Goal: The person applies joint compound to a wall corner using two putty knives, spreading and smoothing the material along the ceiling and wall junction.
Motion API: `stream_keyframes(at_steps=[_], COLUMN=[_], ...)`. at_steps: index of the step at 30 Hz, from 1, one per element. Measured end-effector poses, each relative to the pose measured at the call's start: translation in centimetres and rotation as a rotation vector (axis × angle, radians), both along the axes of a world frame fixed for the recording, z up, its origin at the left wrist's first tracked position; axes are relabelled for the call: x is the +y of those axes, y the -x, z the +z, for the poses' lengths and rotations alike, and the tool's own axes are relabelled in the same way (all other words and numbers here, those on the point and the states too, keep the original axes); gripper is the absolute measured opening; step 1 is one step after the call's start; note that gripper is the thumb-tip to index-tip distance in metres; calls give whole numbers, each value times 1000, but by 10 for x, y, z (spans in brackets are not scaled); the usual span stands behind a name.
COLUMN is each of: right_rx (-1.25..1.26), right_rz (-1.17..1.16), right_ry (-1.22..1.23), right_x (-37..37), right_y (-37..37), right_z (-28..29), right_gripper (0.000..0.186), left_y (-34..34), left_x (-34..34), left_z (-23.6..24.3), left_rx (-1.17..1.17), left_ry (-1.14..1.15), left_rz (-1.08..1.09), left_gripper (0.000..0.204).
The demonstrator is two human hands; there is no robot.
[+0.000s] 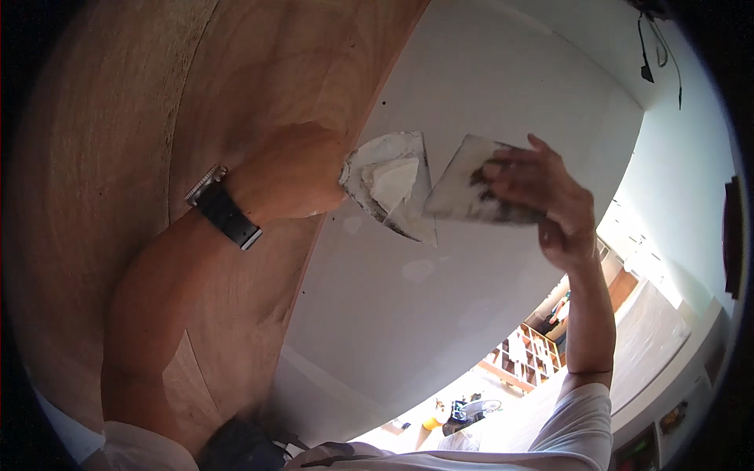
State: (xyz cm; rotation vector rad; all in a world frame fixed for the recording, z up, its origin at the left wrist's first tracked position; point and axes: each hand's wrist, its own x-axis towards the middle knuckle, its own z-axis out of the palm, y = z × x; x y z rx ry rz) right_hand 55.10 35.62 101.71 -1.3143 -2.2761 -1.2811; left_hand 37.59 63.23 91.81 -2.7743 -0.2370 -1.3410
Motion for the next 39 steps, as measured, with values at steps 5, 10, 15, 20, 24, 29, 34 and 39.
stream_keyframes(at_steps=[5, 10, 15, 20, 24, 29, 34, 39], right_rx=[-51, -128, -152, -121, -451, -568, -507, -398], right_rz=[14, -26, -28, -171, -360, -601, -630, -693], right_ry=[54, 201, 141, -599, -875, -960, -969, -877], right_x=[17, 20, -1, -6, 7, 28, 42, 45], right_y=[11, 11, 4, -47, -90, -140, -163, -168], right_z=[-21, -26, 9, 60, 117, 161, 176, 183], right_gripper=[40, 43, 41, 47, 63, 58, 67, 63], left_y=[1, -4, 5, -3, -3, 1, 5, 6], left_x=[-6, -2, 5, -3, -1, -8, -10, -5], left_z=[-6, -3, 1, 1, -4, 2, 7, 5], left_rx=[-46, -51, -22, 39, 85, 84, 151, 100], left_ry=[-44, -33, 6, 88, 98, 119, 126, 142], left_rz=[-13, -40, 96, 161, 140, 155, 202, 185], left_gripper=[16, 15, 17, 19, 21, 22, 19, 19])
